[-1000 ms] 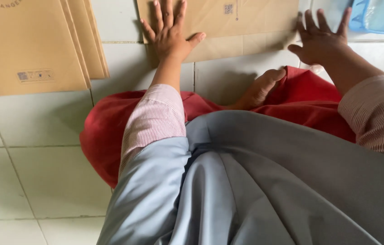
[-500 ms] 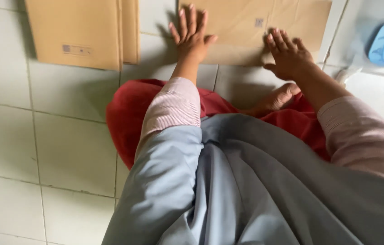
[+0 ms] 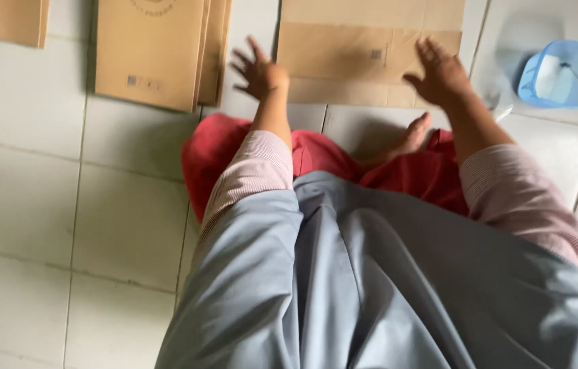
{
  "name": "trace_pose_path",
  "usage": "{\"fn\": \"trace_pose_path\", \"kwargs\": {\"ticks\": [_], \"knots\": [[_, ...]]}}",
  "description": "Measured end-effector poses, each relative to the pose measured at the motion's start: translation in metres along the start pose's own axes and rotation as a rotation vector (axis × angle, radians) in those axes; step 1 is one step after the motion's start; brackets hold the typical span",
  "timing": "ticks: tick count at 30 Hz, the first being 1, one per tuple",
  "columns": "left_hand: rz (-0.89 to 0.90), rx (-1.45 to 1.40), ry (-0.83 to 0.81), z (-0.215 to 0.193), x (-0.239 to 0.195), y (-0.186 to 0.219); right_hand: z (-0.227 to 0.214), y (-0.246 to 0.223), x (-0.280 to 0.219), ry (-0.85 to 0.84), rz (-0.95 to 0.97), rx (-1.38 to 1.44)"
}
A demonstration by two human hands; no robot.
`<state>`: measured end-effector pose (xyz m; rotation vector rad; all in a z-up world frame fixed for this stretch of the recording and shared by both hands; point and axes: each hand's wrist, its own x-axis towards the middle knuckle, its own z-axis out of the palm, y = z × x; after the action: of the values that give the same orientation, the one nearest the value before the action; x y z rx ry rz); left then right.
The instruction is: The person sits on the floor and folds a flat cardboard sheet into a box shape. They fold the side flaps inward, then use a small brush to apply glue along the seam and press the flaps together to secure the box.
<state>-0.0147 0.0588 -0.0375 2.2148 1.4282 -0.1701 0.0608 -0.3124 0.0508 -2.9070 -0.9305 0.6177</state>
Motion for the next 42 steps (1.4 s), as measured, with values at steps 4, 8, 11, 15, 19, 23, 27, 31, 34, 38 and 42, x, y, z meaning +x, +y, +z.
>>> {"fn": "trace_pose_path", "kwargs": {"ticks": [4,8,11,15,19,23,27,31,34,38,42], "knots": [[0.288,-0.032,-0.008,-0.037,-0.061,0.004,-0.024,-0.014,-0.022,0.276,-0.027,0.353],[0.379,-0.255,-0.046,-0.044,-0.069,-0.018,-0.044,-0.056,-0.067,0.515,-0.231,0.452],[0.387,-0.322,0.013,-0.046,-0.074,-0.015,-0.035,-0.069,-0.090,0.619,-0.327,0.413],[0.463,-0.418,-0.014,-0.068,-0.107,-0.003,0.006,-0.067,-0.109,0.692,-0.253,0.343],[0.503,-0.313,0.057,-0.068,-0.103,-0.012,0.023,-0.062,-0.128,0.736,-0.306,0.375],[0.537,-0.177,0.005,-0.038,-0.065,-0.027,0.028,-0.048,-0.107,0.656,-0.241,0.327],[0.522,-0.164,-0.109,-0.053,-0.078,-0.028,0.036,-0.046,-0.055,0.599,-0.235,0.234],[0.495,-0.095,-0.233,-0.062,-0.075,-0.017,0.044,-0.059,-0.015,0.355,-0.096,0.326],[0.557,-0.265,-0.190,-0.032,-0.057,-0.008,0.052,-0.072,-0.013,0.268,-0.118,0.237],[0.598,-0.404,-0.286,-0.026,-0.071,-0.014,0.057,-0.072,0.006,0.290,-0.005,0.290],[0.727,-0.469,-0.302,-0.020,-0.068,-0.041,0.053,-0.083,0.035,0.410,-0.086,0.218]]}}
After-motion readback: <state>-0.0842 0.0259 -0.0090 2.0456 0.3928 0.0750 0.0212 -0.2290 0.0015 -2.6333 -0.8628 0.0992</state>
